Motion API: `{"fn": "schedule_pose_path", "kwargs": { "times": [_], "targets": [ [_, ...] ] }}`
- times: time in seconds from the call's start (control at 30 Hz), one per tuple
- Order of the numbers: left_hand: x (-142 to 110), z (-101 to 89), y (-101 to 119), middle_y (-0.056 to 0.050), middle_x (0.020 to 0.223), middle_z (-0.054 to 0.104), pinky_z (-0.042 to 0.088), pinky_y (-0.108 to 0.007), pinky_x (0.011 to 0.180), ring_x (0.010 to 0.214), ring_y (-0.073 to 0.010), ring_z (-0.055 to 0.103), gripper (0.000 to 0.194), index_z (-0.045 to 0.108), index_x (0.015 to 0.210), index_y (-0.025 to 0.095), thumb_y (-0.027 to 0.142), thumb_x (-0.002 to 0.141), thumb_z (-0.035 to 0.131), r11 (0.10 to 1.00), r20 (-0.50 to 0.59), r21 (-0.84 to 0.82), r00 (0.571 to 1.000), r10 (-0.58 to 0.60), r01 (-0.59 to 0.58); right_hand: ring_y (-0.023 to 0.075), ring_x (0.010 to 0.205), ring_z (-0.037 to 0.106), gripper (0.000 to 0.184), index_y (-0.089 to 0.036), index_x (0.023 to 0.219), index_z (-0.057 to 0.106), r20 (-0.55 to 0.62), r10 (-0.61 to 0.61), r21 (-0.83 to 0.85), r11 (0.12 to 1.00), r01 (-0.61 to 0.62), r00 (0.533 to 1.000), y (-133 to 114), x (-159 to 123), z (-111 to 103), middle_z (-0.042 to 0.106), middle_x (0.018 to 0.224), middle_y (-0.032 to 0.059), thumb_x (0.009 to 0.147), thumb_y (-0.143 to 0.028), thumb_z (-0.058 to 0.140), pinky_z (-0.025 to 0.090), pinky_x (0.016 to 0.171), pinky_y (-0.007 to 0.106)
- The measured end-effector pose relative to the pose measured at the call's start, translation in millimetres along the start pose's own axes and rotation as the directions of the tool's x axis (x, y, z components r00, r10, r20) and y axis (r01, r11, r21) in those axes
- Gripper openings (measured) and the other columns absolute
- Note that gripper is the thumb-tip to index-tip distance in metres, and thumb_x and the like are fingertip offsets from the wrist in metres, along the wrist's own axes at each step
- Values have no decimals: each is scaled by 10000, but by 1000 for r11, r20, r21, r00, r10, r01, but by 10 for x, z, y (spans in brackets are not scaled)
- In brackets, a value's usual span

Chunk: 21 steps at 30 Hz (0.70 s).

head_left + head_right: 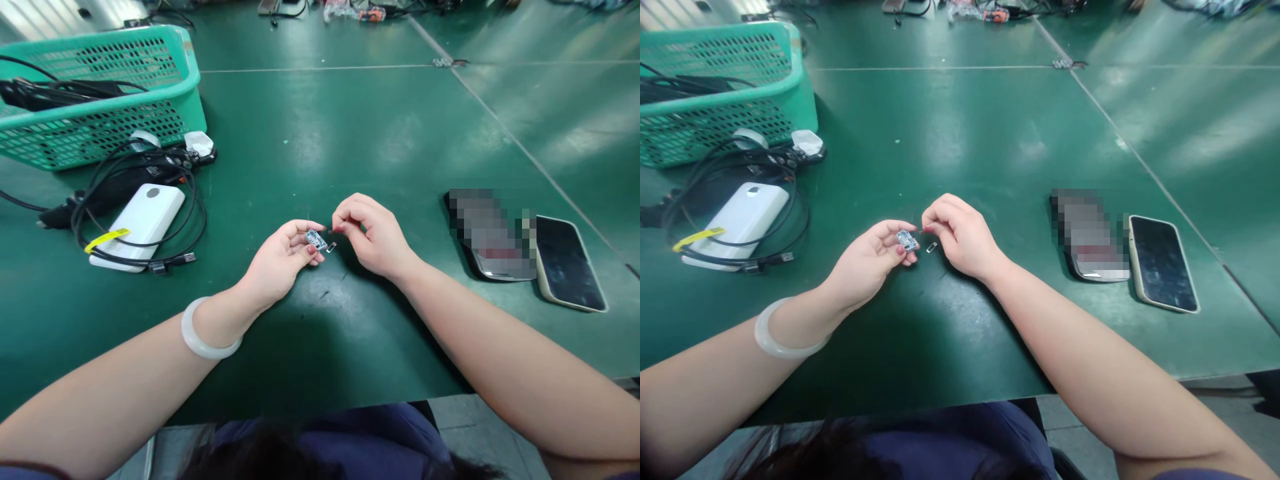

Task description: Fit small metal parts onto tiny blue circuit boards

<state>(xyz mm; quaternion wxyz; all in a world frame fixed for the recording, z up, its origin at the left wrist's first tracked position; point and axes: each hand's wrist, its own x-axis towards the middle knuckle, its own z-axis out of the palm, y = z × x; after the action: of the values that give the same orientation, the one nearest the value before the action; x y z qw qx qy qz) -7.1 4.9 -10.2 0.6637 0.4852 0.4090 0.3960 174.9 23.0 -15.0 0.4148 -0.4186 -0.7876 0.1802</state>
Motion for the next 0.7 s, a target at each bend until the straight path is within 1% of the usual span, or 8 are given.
{"fn": "schedule_pose_path", "kwargs": {
  "times": [0.1, 0.23, 0.3, 0.47, 0.6, 0.7],
  "targets": [
    [-10, -11, 3, 2, 803, 626, 474, -255, 700, 668, -80, 575, 196, 590, 1002, 149, 173, 814, 640, 996, 92, -78, 995, -31, 39, 126, 773, 553, 170, -197, 749, 598, 6, -91, 105, 990, 90, 996, -96, -31, -19, 592, 843, 8, 848, -82, 522, 453, 715, 283],
    [-29, -6, 17, -1, 807, 623, 466, -258, 689, 691, -90, 579, 246, 604, 986, 150, 218, 773, 705, 981, 183, -149, 978, -95, 123, 105, 738, 538, 197, -201, 733, 619, 20, -131, 156, 980, 126, 991, -130, -48, -18, 561, 837, -5, 840, -64, 526, 454, 665, 263],
    [-36, -2, 29, -7, 821, 625, 458, -261, 681, 694, -92, 578, 254, 616, 970, 152, 226, 754, 726, 975, 204, -164, 972, -116, 150, 100, 722, 529, 208, -202, 725, 631, 26, -134, 171, 977, 128, 991, -128, -49, -28, 545, 826, -9, 840, -66, 524, 450, 645, 259],
    [-39, -8, 53, -25, 814, 630, 441, -270, 648, 682, -107, 575, 270, 657, 962, 158, 251, 728, 755, 963, 252, -191, 958, -140, 190, 107, 721, 520, 226, -218, 712, 671, 61, -99, 164, 982, 88, 993, -136, -47, -67, 534, 826, -2, 853, -112, 529, 443, 629, 267],
    [-35, -14, 51, -30, 800, 640, 436, -260, 630, 667, -104, 568, 269, 676, 969, 157, 256, 732, 756, 956, 270, -203, 951, -151, 210, 100, 683, 500, 225, -218, 661, 677, 47, -84, 167, 983, 75, 995, -146, -44, -73, 519, 810, 1, 848, -158, 566, 432, 595, 259],
    [-33, -14, 45, -28, 801, 643, 435, -249, 627, 669, -101, 570, 257, 683, 963, 159, 252, 735, 755, 953, 275, -214, 950, -150, 213, 98, 674, 494, 225, -217, 653, 680, 35, -102, 161, 982, 95, 994, -155, -46, -72, 513, 799, 1, 838, -144, 575, 427, 589, 256]
  ]
}}
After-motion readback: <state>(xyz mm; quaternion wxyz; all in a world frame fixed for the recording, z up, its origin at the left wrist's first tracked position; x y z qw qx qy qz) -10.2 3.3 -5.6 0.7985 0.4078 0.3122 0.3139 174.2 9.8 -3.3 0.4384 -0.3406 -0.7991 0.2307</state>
